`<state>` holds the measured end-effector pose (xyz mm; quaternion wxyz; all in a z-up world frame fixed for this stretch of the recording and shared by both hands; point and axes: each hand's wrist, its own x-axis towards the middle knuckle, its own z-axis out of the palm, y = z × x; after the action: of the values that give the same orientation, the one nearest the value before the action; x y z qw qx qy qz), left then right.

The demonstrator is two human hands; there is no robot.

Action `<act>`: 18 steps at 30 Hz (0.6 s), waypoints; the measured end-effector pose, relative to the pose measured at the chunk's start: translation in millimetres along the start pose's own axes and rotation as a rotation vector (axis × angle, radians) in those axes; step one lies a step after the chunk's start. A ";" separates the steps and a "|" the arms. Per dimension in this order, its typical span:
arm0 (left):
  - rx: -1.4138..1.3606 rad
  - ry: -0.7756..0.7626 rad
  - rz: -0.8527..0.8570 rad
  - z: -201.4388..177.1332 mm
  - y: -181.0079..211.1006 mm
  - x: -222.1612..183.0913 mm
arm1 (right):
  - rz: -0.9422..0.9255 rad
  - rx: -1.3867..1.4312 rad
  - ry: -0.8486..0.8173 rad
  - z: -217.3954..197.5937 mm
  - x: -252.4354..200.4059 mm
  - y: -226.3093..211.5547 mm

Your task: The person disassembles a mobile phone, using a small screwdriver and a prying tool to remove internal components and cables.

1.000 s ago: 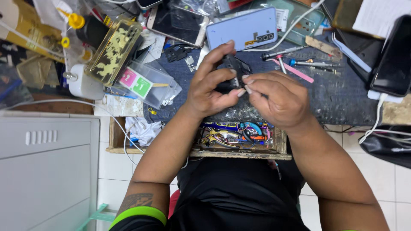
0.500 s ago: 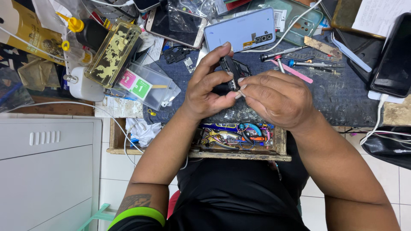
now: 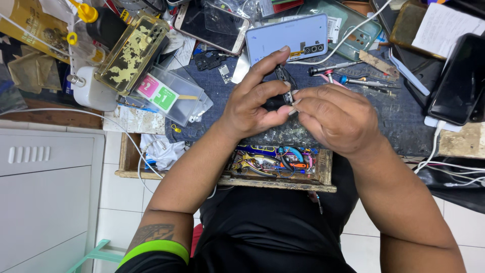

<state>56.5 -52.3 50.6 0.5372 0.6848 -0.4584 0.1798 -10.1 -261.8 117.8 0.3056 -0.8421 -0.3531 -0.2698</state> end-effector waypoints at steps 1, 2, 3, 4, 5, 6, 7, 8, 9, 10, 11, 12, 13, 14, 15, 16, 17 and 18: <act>0.020 0.006 -0.002 0.3 0.7 1.4 | 0.011 0.000 0.010 0.7 0.1 -0.9; 0.038 0.009 -0.007 1.2 2.1 1.7 | 0.025 0.000 0.020 2.7 -0.7 -2.5; 0.055 0.013 -0.011 2.4 3.1 2.0 | 0.040 -0.001 0.029 4.5 -1.4 -3.2; 0.067 0.018 -0.012 3.2 3.8 1.9 | 0.038 -0.011 0.039 6.2 -2.3 -3.3; 0.079 0.022 -0.013 4.4 4.4 1.7 | 0.036 -0.022 0.048 7.6 -3.3 -3.2; 0.091 0.026 -0.014 5.6 4.8 1.4 | 0.035 -0.032 0.058 9.1 -4.5 -3.2; 0.081 0.026 -0.017 7.7 4.7 1.6 | 0.033 -0.048 0.077 10.6 -5.9 -3.4; 0.074 0.027 -0.019 9.4 3.9 2.3 | 0.029 -0.062 0.097 12.9 -7.0 -3.4; 0.067 0.027 -0.022 10.6 3.8 2.6 | 0.024 -0.076 0.117 15.5 -8.2 -3.5; 0.065 0.034 -0.019 11.1 3.8 2.9 | 0.042 -0.074 0.155 19.6 -9.5 -4.3; 0.064 0.041 -0.017 11.5 4.1 3.2 | 0.060 -0.071 0.194 25.2 -11.1 -6.0; 0.060 0.048 -0.015 12.5 4.4 3.3 | 0.080 -0.069 0.231 29.8 -13.3 -7.4; 0.059 0.050 -0.011 13.4 4.4 3.8 | 0.083 -0.066 0.260 33.3 -15.3 -7.8; 0.060 0.052 -0.007 13.5 4.2 4.6 | 0.085 -0.060 0.290 36.8 -16.4 -7.7; 0.062 0.054 -0.002 13.5 4.3 5.3 | 0.087 -0.055 0.320 40.1 -17.4 -8.1; 0.065 0.055 -0.001 13.2 4.7 5.1 | 0.105 -0.051 0.342 43.5 -18.2 -9.3; 0.068 0.056 0.000 13.0 5.0 4.7 | 0.123 -0.046 0.364 46.5 -18.9 -10.7; 0.065 0.051 0.004 13.4 4.5 4.3 | 0.147 -0.046 0.389 49.0 -19.9 -12.6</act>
<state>51.7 -66.2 51.5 0.5259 0.6961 -0.4397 0.2132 -20.1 -228.7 75.8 0.3674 -0.8043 -0.2188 -0.4125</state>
